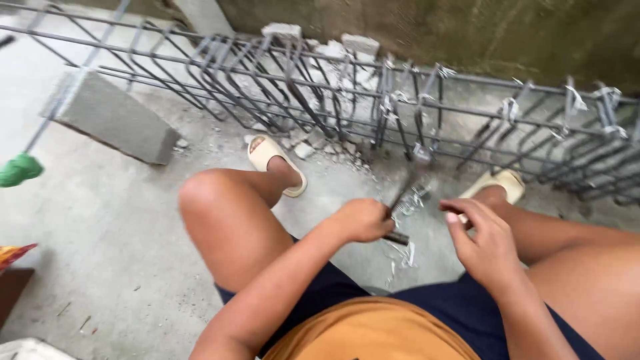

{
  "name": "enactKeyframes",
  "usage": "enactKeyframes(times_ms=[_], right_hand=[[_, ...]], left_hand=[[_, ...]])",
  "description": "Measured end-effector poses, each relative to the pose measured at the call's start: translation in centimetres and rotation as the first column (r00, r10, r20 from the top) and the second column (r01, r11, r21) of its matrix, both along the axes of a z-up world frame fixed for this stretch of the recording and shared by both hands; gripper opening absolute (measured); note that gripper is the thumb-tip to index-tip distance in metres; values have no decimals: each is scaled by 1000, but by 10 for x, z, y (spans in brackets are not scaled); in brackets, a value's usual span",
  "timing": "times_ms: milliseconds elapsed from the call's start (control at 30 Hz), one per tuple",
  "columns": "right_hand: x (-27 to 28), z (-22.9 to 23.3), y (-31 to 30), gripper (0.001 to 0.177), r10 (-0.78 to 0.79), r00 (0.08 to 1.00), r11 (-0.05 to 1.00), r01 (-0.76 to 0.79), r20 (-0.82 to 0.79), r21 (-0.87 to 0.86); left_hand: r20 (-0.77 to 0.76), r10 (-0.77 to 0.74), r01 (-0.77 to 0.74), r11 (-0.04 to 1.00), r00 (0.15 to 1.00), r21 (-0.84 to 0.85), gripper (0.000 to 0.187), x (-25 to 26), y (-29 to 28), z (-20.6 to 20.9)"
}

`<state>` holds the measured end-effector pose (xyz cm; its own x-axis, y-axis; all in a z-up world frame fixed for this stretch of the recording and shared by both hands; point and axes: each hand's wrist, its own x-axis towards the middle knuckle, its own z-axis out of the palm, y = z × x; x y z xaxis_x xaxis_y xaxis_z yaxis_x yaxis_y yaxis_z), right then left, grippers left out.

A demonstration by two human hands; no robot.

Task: The person ties a rebar cage using a rebar tying tool and wire. They wrap wire around intersections of the rebar and twist it with the tool to secure the structure.

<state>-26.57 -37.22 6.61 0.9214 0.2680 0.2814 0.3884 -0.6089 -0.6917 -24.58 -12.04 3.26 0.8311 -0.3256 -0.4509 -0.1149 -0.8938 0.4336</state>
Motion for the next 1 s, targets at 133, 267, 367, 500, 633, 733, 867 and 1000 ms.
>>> enactKeyframes(times_ms=[133,267,367,500,633,733,867,1000], right_hand=[[-15,50,30,22,75,935,987,-120,347,108],[8,42,34,40,314,870,802,-29,379,-597],[29,15,8,32,348,927,525,-68,141,-849],[79,9,-22,14,297,954,438,-182,-49,-881],[128,42,-17,23,279,956,291,-172,-89,-941],[159,49,-15,34,94,898,199,-439,-429,-876],[183,11,-36,33,92,917,302,-397,-388,-867],[199,-34,-65,18,250,857,248,-507,-451,-825]], left_hand=[[52,-211,188,940,976,284,34,19,9,-18],[68,-322,272,880,944,390,25,51,0,-57],[86,-438,381,850,895,364,21,61,-26,-47],[88,-358,349,932,930,97,32,123,-16,-25],[12,-159,159,982,987,-105,26,182,17,-113],[-260,109,-89,992,959,87,31,177,42,-211],[-330,261,-238,965,907,108,25,142,50,-341],[-159,399,-398,917,903,41,22,127,29,-395]])
